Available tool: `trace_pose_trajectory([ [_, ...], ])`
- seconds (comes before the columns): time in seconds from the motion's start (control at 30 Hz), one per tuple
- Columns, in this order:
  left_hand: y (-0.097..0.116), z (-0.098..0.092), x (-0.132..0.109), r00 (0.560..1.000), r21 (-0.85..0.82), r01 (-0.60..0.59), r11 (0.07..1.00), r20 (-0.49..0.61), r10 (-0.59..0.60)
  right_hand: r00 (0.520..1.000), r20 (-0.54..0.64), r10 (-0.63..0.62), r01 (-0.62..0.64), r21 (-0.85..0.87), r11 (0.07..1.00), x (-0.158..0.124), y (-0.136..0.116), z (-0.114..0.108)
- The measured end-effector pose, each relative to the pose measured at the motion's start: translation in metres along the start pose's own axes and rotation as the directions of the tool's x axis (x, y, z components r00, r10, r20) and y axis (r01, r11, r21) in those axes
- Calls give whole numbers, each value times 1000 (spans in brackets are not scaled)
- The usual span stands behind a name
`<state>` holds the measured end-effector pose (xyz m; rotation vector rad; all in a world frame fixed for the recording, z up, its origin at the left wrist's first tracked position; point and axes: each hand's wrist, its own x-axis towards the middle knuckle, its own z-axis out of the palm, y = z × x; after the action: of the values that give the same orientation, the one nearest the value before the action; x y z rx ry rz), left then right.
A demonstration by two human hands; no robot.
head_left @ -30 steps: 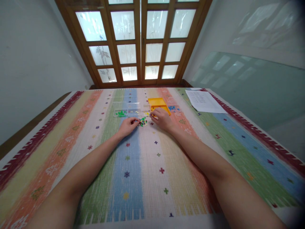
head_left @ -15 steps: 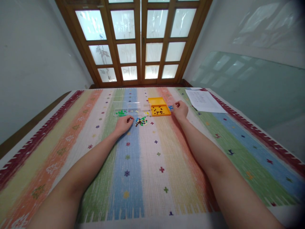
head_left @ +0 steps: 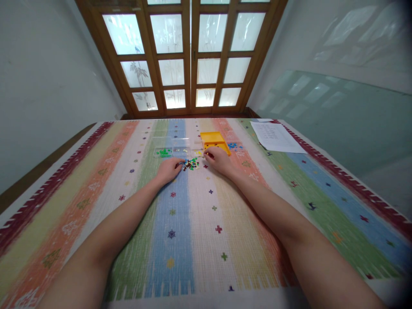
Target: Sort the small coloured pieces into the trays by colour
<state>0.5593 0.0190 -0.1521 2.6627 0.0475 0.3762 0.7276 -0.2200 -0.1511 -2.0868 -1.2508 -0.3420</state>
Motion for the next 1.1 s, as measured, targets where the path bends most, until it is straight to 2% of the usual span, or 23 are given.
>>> trace_pose_trajectory([
  [0.1, 3, -1, 1, 1000, 12, 5, 1000, 12, -5, 997, 48, -58, 57, 24, 998, -2, -7, 3],
  [0.47, 7, 4, 9, 999, 13, -42, 999, 14, 42, 995, 65, -70, 67, 38, 997, -3, -10, 6],
  [0.6, 10, 0, 8, 1000, -51, -8, 999, -26, 6, 993, 70, -97, 95, 33, 995, -4, -11, 5],
  [0.7, 16, 0, 8, 997, -194, 25, 981, -71, -39, 985, 61, -161, 161, 3, 987, -6, -17, 2],
  [0.8, 25, 3, 8, 992, -453, 64, 889, -68, -106, 965, 41, -258, 260, -41, 965, -7, -27, 1],
  [0.9, 32, 6, 8, 988, -684, 93, 724, -29, -155, 932, 10, -361, 360, -106, 927, -7, -37, 0],
  [1.0, 36, 8, 7, 983, -777, 114, 618, -4, -186, 876, 29, -481, 478, -178, 860, -6, -44, -3],
  [1.1, 38, 10, 6, 983, -783, 126, 610, 16, -183, 839, 62, -541, 539, -237, 809, -6, -48, -5],
])
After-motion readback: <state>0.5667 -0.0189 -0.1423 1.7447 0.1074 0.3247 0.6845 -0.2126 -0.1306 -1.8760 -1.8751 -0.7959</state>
